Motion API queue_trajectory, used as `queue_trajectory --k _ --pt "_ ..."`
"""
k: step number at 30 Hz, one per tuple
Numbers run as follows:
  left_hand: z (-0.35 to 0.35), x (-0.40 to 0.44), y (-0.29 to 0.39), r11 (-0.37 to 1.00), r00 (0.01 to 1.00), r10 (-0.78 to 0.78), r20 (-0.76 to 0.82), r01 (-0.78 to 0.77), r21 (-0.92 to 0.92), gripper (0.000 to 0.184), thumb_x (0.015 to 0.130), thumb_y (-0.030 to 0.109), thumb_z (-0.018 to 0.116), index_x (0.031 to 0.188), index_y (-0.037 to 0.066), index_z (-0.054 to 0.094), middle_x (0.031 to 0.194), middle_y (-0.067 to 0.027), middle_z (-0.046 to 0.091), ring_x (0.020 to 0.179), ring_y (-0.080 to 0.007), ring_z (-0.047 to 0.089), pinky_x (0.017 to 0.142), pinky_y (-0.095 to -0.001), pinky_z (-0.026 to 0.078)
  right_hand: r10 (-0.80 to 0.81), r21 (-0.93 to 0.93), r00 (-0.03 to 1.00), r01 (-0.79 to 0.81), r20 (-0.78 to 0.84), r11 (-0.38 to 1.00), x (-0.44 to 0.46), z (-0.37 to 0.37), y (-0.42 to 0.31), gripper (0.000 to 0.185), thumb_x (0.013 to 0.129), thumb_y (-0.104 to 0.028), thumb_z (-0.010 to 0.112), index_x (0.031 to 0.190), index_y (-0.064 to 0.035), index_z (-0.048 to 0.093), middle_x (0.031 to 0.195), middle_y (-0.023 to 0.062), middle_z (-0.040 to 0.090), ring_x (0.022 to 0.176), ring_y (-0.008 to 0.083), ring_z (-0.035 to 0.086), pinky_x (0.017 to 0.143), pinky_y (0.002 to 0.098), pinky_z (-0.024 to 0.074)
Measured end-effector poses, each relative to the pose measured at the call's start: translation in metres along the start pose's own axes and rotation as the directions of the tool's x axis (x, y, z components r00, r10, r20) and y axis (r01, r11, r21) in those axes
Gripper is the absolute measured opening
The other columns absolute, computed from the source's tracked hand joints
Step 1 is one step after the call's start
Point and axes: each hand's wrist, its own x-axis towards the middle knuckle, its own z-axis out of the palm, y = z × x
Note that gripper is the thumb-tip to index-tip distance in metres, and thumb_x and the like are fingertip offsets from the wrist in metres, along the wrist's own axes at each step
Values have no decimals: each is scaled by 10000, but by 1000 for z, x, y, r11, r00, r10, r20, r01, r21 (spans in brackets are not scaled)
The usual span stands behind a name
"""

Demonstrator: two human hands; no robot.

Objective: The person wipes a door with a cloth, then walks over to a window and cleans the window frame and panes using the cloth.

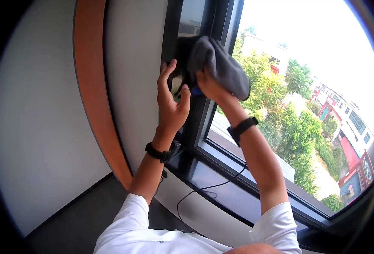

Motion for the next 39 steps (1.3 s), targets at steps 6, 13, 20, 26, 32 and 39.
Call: queue_trajectory --k 6,13,20,26,32,39 --pt "4 -44 31 833 993 -113 15 103 -544 535 939 61 527 1443 25 352 1500 -243 427 1434 -325 390 1208 -479 255 39 156 982 -68 183 985 -35 -5 -19 661 797 -164 672 1402 12 470 1412 286 475 1301 480 461 1091 521 393" --pt "31 -80 5 825 975 -208 74 216 -522 486 924 65 516 1398 -9 442 1497 -226 441 1427 -372 390 1195 -498 277 293 113 767 -427 571 897 99 3 -22 477 842 -211 621 1249 25 546 1338 312 513 1218 393 550 934 532 483" --pt "76 -108 -62 973 991 74 109 -49 -224 425 883 -59 509 1281 51 611 1497 -217 453 1429 -425 382 1151 -509 361 -252 -31 962 257 104 966 61 21 29 539 793 -170 692 1273 30 553 1298 268 531 1255 444 489 1023 516 452" --pt "115 -131 -48 999 984 -33 177 39 -29 451 883 -28 614 1309 119 598 1516 -171 455 1441 -419 364 1156 -515 360 -314 -393 933 360 177 847 162 6 175 246 893 -254 584 1057 -138 726 983 120 714 1011 339 652 907 441 516" --pt "122 -137 -80 997 963 32 267 -11 -80 494 926 -72 557 1349 178 613 1537 -148 436 1433 -423 372 1171 -511 334 113 -508 945 61 305 859 186 -88 123 125 844 -177 544 848 -90 634 783 78 688 773 297 663 768 380 508" --pt "139 -142 -82 978 983 19 185 21 -209 464 874 -129 515 1256 107 634 1549 -142 420 1442 -394 374 1176 -542 317 206 -824 974 -45 88 564 155 -259 180 329 756 135 605 997 -22 445 837 90 626 695 216 670 477 320 516"
